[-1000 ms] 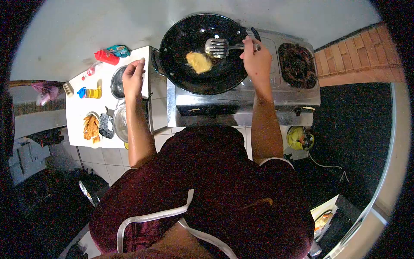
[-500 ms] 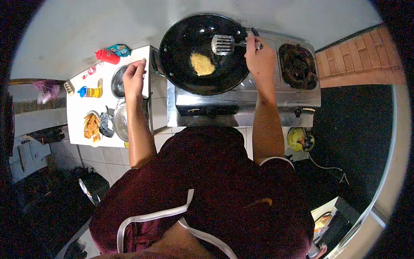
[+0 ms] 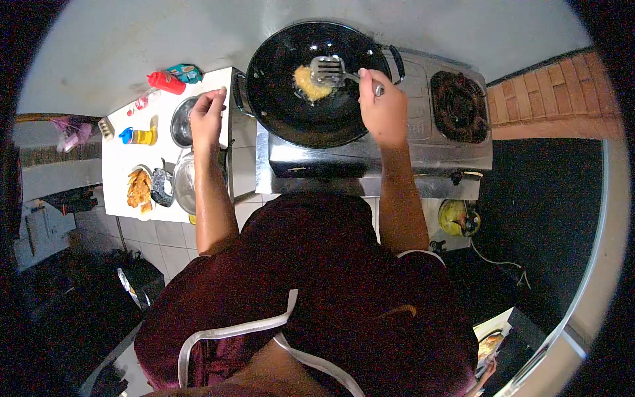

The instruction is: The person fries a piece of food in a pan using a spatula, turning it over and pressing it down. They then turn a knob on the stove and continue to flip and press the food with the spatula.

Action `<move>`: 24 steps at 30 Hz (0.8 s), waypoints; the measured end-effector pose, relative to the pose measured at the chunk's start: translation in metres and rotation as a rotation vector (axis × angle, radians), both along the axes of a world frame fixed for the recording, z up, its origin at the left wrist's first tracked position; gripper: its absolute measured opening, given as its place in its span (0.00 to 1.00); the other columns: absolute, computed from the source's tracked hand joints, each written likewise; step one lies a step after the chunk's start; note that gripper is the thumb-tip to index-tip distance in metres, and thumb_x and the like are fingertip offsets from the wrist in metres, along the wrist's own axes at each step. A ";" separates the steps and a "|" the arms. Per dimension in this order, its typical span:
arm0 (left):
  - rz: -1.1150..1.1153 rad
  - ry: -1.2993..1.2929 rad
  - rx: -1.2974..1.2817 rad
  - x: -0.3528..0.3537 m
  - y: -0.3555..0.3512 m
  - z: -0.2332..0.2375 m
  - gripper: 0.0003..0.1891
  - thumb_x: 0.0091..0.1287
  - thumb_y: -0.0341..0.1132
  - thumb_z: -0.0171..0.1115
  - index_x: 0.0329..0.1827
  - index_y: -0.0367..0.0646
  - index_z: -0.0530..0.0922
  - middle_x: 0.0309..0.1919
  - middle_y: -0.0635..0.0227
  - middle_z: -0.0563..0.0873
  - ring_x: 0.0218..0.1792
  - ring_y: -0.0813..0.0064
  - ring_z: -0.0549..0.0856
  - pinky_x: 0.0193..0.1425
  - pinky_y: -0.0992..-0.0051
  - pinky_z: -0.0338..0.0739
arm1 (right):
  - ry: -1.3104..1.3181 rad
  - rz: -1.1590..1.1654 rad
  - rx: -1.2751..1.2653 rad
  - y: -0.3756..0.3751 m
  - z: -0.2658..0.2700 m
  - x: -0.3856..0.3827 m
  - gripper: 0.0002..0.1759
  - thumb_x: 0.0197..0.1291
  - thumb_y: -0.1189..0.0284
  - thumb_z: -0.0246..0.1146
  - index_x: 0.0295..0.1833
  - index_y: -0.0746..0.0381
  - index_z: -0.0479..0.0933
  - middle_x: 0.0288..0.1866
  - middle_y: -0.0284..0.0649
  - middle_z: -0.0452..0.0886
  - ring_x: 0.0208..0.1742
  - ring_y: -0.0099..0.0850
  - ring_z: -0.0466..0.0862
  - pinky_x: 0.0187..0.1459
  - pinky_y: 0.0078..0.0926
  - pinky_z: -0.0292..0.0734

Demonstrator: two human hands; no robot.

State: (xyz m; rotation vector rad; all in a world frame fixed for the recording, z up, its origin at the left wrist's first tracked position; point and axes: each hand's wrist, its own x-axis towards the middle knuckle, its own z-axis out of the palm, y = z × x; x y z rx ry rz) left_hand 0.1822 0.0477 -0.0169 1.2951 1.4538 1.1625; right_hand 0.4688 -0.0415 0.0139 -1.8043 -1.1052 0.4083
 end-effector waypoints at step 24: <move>0.002 0.018 -0.052 0.005 -0.003 0.011 0.13 0.63 0.40 0.65 0.38 0.36 0.81 0.29 0.75 0.81 0.32 0.86 0.74 0.37 0.84 0.67 | 0.051 -0.040 0.173 -0.011 0.008 0.001 0.14 0.63 0.63 0.59 0.42 0.64 0.81 0.21 0.41 0.79 0.24 0.28 0.82 0.29 0.24 0.73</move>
